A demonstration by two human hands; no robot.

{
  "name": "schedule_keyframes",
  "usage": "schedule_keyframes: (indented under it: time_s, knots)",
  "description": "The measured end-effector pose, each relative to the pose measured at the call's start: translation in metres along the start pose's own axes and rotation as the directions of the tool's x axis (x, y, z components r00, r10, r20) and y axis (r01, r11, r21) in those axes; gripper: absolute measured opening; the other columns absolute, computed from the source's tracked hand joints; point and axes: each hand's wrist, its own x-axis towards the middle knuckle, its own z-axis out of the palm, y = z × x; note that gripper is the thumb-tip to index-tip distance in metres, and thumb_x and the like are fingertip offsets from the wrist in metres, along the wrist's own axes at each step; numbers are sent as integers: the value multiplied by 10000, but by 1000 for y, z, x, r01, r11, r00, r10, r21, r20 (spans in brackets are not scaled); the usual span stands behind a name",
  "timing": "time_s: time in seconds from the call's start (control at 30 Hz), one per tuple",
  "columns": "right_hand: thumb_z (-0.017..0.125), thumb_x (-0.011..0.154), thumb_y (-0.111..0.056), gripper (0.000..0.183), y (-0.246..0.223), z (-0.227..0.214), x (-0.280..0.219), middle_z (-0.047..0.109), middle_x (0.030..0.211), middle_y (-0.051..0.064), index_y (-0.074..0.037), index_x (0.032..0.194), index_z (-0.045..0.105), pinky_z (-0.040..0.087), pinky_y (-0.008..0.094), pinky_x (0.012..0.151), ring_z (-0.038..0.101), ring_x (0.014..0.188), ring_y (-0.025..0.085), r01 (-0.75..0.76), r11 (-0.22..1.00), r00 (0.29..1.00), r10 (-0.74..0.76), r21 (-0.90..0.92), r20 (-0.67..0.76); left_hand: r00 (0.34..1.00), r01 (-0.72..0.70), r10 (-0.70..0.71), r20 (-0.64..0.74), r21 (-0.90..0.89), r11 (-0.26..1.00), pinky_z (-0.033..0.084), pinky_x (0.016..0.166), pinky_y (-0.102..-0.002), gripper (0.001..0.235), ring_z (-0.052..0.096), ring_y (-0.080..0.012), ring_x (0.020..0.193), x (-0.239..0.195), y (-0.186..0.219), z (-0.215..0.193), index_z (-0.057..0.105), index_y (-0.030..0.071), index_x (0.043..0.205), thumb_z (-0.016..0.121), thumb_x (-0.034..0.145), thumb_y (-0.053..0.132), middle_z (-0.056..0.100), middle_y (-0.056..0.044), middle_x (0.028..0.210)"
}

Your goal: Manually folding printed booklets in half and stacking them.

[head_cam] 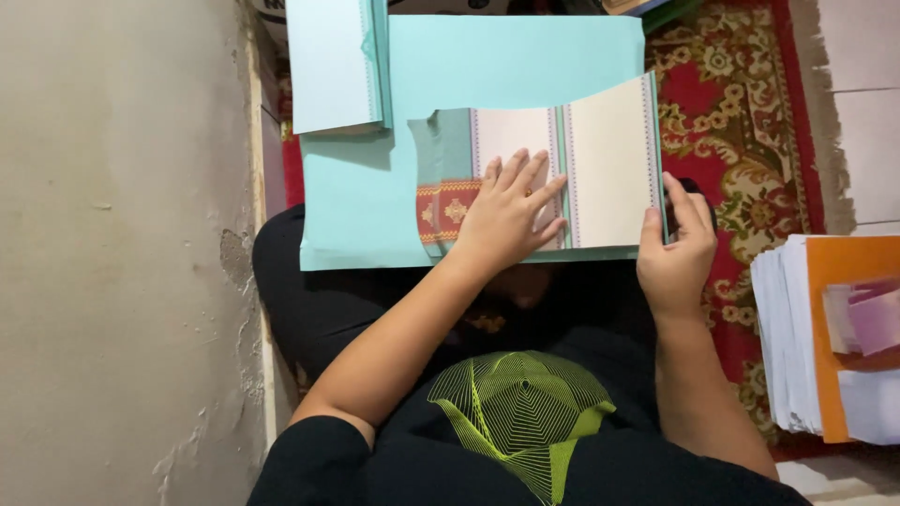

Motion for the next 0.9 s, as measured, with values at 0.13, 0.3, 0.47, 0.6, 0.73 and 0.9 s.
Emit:
schedule_keyframes:
  time_s: [0.13,0.3,0.47,0.6,0.73,0.9]
  knots:
    - [606,1048,-26,369,-3,13,-9,618,1066,287,106,1391,635,470,472,853,621,1032,464,35,984,998,-43,174,40,1000,8,-8,-18,-3,1000,375,1138,-605,538,505,-385,1387,-3,-4,6,691,235,1302,759,836,495,576,-139,1437]
    - [154,944,-790,1026,-6,35,-7,556,1445,236,-10,1484,544,402,504,1087,526,1350,441,61,910,920,-210,410,331,1000,0,1,26,-20,1000,364,1145,-595,449,481,-377,1397,-3,-6,2,732,164,1170,789,732,249,550,-140,1457]
    - [248,1070,-577,744,20,51,-5,546,1470,211,-43,1509,523,375,539,1105,490,1380,431,246,954,883,-294,175,366,996,14,-8,92,-65,998,335,1168,-579,400,461,-373,1416,2,-5,-10,749,128,1165,705,768,143,569,-146,1431]
    - [395,1068,-559,695,22,55,-8,544,1485,198,-39,1512,518,378,520,1109,498,1387,393,303,948,888,-317,93,333,986,51,-26,163,-148,988,294,1185,-608,429,413,-389,1446,5,-5,-12,729,109,1238,663,821,183,537,-164,1471]
    - [519,1044,-500,647,31,59,-10,576,1428,201,-25,1482,544,408,513,1088,536,1343,398,296,951,906,-310,91,287,991,-5,50,126,-333,943,282,1164,-559,380,500,-385,1369,7,-17,-27,709,68,1232,440,995,194,624,-181,1348]
    - [601,1007,-493,652,29,61,-10,593,1423,189,-21,1456,573,416,511,1079,553,1331,385,305,948,911,-319,96,261,987,159,-98,127,-695,702,199,1226,-561,654,646,-386,1184,9,-22,-35,709,97,1141,194,1093,497,714,-181,1096]
